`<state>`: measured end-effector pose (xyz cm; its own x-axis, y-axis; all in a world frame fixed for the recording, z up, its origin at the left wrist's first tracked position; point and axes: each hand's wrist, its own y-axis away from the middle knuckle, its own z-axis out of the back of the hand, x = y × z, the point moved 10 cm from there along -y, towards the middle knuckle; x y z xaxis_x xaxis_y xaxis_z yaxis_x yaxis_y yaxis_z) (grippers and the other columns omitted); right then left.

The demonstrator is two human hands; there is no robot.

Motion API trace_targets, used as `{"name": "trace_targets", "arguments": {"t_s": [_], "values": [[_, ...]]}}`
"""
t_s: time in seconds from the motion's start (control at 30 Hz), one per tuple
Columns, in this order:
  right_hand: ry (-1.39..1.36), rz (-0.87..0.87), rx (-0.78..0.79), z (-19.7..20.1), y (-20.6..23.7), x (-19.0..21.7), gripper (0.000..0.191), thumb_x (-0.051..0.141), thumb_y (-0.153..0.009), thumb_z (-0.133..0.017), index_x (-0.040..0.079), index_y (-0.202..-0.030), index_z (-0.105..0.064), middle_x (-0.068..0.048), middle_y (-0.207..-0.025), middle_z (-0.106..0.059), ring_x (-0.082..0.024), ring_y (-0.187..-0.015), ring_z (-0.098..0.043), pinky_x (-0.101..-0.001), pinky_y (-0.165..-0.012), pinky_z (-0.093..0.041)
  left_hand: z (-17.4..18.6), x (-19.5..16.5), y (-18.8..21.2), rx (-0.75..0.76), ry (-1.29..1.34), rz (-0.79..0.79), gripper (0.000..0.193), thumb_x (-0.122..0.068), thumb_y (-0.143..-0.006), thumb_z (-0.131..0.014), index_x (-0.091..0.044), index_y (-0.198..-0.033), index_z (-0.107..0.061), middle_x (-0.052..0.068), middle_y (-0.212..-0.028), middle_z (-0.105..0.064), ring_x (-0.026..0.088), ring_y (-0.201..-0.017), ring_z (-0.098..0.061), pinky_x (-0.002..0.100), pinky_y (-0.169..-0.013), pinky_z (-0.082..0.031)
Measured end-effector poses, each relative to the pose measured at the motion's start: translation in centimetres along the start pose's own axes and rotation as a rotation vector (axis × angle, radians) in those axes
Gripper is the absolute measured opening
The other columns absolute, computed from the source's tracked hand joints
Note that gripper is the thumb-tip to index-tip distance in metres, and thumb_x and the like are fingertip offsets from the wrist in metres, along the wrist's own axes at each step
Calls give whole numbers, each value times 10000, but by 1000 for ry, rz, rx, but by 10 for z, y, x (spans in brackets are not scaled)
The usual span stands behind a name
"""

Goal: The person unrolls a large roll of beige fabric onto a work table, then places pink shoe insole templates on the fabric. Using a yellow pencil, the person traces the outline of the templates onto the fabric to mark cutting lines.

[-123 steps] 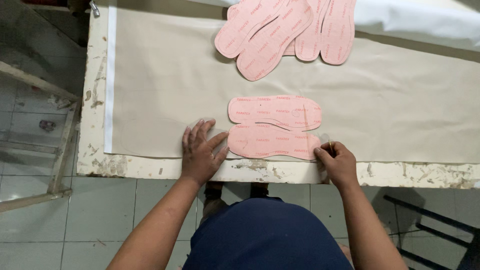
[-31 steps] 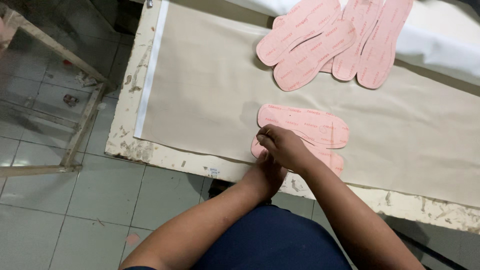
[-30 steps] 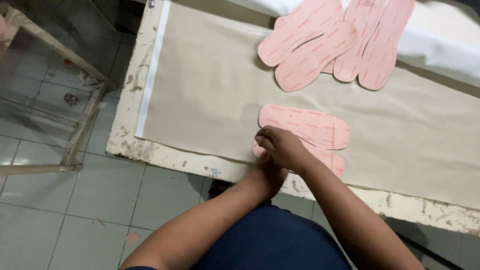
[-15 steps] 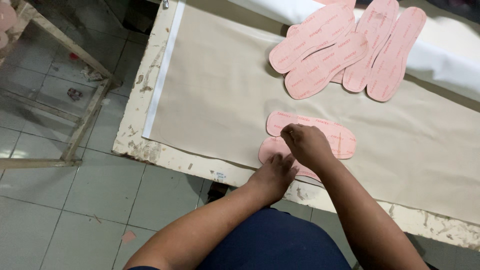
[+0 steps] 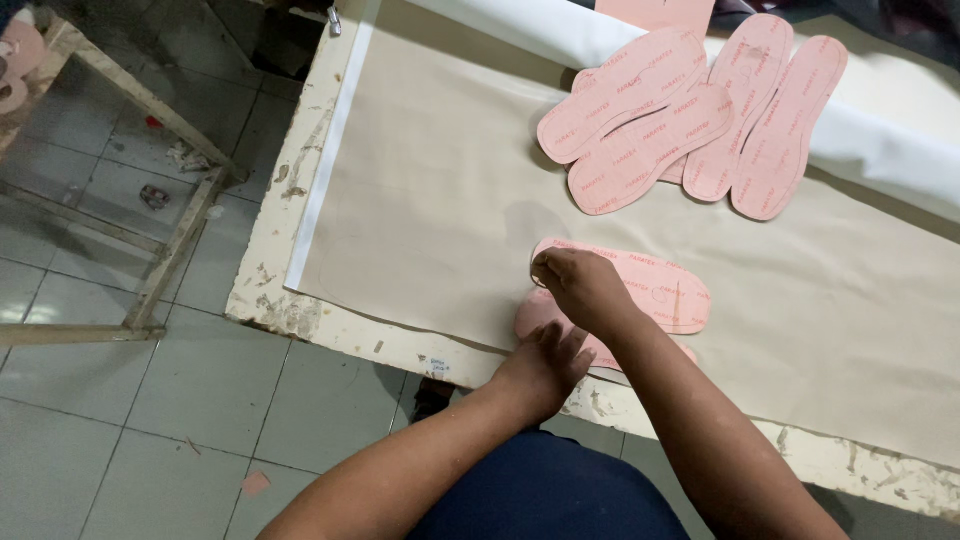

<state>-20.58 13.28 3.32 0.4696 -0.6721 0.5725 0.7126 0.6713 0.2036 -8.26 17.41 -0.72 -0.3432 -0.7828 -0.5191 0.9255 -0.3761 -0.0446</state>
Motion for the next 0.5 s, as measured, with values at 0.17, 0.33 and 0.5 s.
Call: {"name": "trace_targets", "arguments": {"t_s": [0.17, 0.33, 0.5], "values": [[-10, 122, -146, 17, -10, 11, 173, 190, -962, -630, 49, -1019, -712, -127, -956, -741, -350, -876, -692, -427, -743, -542, 3, -1, 3, -51, -36, -13, 439, -103, -912, -564, -51, -1348, -577, 234, -1543, -372, 458, -1337, -426, 531, -1127, -372], [-53, 20, -242, 34, -13, -14, 171, 179, -957, -645, 60, -1055, -718, -123, -974, -758, -317, -878, -720, -407, -753, -557, 1, 2, 3, -47, -25, 2, 442, -81, -909, -553, -47, -1349, -576, 228, -1554, -403, 466, -1359, -430, 527, -1145, -368], [23, -114, -276, 65, 8, -72, 192, 224, -987, -655, 65, -1064, -730, -124, -956, -764, -299, -860, -735, -399, -761, -565, -1, 0, 3, -41, -84, -32, 523, -123, -890, -576, -33, -1404, -543, 250, -1571, -399, 469, -1362, -442, 511, -1149, -374]]}}
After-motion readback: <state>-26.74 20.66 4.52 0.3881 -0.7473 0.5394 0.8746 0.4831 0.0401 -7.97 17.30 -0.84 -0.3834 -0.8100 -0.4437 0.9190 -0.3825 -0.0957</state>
